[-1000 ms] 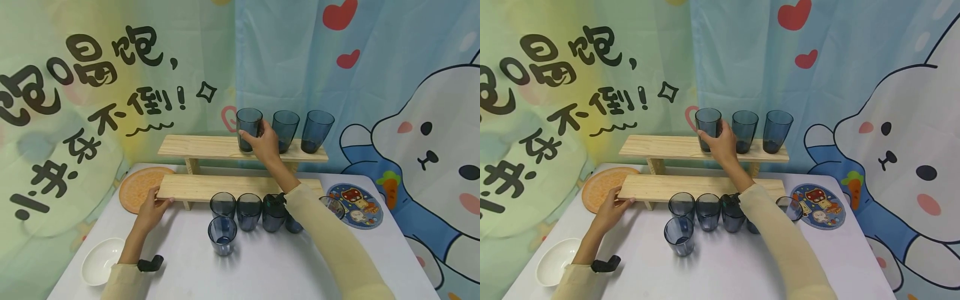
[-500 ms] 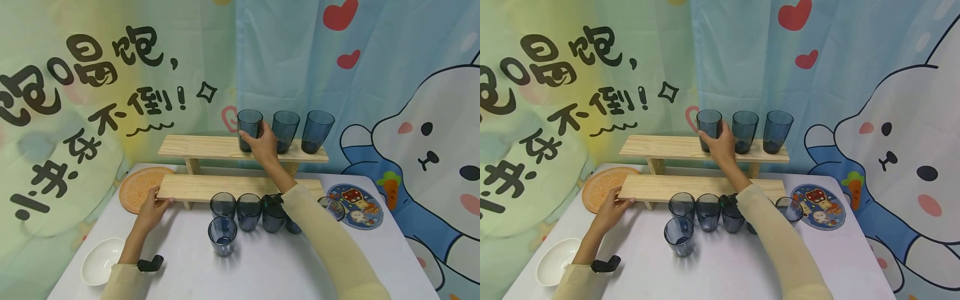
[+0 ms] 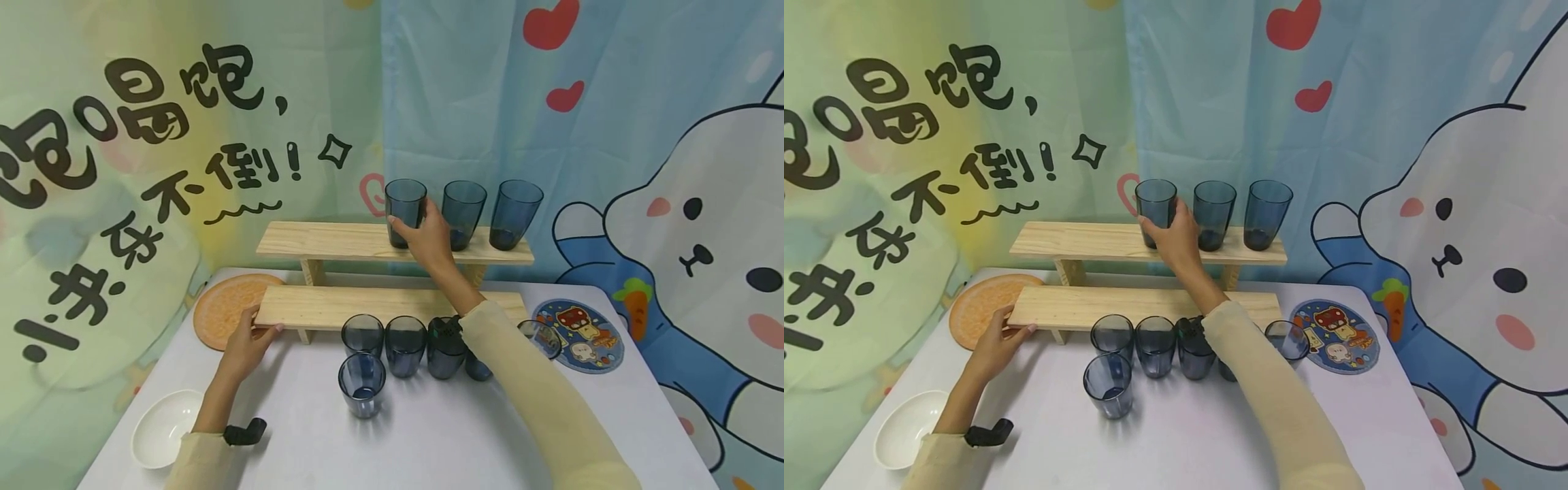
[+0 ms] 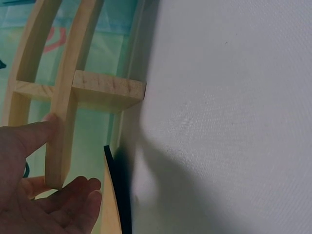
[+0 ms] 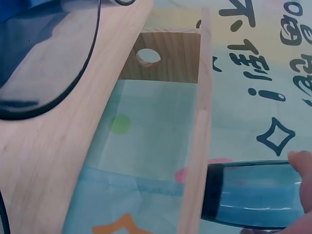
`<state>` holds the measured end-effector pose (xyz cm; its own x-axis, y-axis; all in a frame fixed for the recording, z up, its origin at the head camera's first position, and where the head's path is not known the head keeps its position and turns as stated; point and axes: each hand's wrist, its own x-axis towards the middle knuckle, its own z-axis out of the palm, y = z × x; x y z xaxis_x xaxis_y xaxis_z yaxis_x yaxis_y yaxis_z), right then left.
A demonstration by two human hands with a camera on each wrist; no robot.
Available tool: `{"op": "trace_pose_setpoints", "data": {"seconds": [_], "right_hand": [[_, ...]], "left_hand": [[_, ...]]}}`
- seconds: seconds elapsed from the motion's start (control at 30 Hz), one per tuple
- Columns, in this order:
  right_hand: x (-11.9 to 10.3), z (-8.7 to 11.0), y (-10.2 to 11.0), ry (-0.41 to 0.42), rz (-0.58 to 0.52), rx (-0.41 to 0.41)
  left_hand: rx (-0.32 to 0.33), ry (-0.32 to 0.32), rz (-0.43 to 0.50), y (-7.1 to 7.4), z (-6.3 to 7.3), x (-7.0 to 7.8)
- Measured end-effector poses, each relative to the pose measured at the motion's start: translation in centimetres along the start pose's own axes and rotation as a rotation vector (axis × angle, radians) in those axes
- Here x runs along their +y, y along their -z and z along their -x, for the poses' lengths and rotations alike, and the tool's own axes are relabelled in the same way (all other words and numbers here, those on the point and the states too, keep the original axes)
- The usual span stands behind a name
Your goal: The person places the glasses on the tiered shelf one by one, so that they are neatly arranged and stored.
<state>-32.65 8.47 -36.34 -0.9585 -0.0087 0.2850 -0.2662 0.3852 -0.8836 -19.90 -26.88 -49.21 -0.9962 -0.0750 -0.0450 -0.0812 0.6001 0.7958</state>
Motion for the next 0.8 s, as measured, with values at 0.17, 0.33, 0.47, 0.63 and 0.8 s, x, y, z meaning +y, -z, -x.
{"op": "trace_pose_setpoints", "data": {"seconds": [0.17, 0.33, 0.47, 0.63, 0.8], "right_hand": [[-0.4, 0.6, 0.7, -0.016, 0.101, -0.045], [-0.9, 1.9, 1.9, -0.045, 0.17, -0.104], [-1.3, 3.7, 3.2, -0.055, 0.169, -0.131], [-1.2, 7.1, 4.8, 0.033, 0.082, -0.111], [-0.9, 11.5, 5.7, 0.112, -0.008, -0.143]], "left_hand": [[0.001, 0.003, -0.008, -0.1, 0.1, 0.0], [-0.002, 0.011, -0.008, -0.1, 0.1, 0.1], [0.003, 0.008, -0.01, 0.0, 0.1, 0.0], [0.006, -0.001, -0.021, 0.0, 0.1, 0.1], [0.005, 0.002, -0.022, -0.1, 0.0, 0.2]]}}
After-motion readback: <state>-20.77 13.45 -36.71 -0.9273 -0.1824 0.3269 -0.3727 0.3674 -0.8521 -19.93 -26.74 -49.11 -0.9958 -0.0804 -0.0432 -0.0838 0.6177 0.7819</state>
